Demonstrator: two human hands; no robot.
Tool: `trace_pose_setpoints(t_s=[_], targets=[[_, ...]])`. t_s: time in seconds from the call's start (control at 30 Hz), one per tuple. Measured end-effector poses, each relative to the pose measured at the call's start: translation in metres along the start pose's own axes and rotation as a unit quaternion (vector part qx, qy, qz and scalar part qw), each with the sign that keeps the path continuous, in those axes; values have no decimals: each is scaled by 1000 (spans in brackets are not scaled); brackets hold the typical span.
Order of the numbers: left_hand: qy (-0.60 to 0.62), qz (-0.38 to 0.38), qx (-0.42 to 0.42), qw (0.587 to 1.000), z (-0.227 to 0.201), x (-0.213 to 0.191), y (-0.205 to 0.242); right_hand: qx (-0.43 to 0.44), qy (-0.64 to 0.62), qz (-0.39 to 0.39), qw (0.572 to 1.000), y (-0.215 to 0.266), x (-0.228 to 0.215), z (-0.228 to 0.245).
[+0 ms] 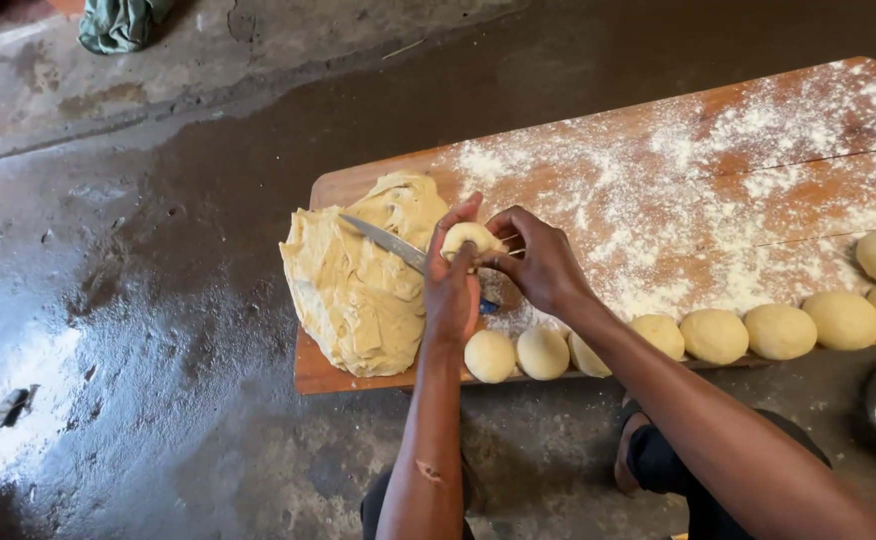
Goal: Cutting dough into portions and rolling them into balls on a floured wooden board.
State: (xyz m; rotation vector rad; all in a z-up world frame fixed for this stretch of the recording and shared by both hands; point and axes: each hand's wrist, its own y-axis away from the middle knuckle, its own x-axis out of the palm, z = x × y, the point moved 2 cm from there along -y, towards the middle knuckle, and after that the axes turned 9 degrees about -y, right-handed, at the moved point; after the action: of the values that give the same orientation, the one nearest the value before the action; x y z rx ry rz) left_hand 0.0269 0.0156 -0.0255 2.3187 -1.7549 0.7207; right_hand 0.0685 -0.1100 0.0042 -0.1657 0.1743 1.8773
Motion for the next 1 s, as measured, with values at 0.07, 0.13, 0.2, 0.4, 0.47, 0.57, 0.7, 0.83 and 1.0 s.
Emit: trace_pose_setpoints(t_s=[0.07, 0.13, 0.2, 0.4, 0.47, 0.57, 0.7, 0.83, 1.0], targets=[[-36, 5, 3, 999, -14, 7, 3, -6, 49, -26, 998, -6, -6, 15], [-72, 9, 6, 997, -20, 2, 3, -13, 100, -50, 994, -5, -6, 22], [-312, -23, 43, 949, -20, -18, -1, -109, 86, -18, 990, 3, 5, 26], [-100, -71, 36, 992, -54, -23, 5, -116, -48, 31, 992, 7, 25, 32], [-27, -41, 19, 999, -55, -21, 10, -95, -80, 48, 991, -1, 33, 20], [-26, -23, 5, 999, -54, -20, 11, -80, -44, 28, 995, -13, 37, 13], [-227, -101, -23, 968, -69, -44, 13, -156, 101, 11, 983, 4, 58, 37], [-314, -150, 60, 936, -78, -74, 10, -218, 73, 72, 971, 7, 60, 32], [-211, -182, 35, 960, -81, -81, 13, -36, 235, 76, 968, -34, 32, -32]])
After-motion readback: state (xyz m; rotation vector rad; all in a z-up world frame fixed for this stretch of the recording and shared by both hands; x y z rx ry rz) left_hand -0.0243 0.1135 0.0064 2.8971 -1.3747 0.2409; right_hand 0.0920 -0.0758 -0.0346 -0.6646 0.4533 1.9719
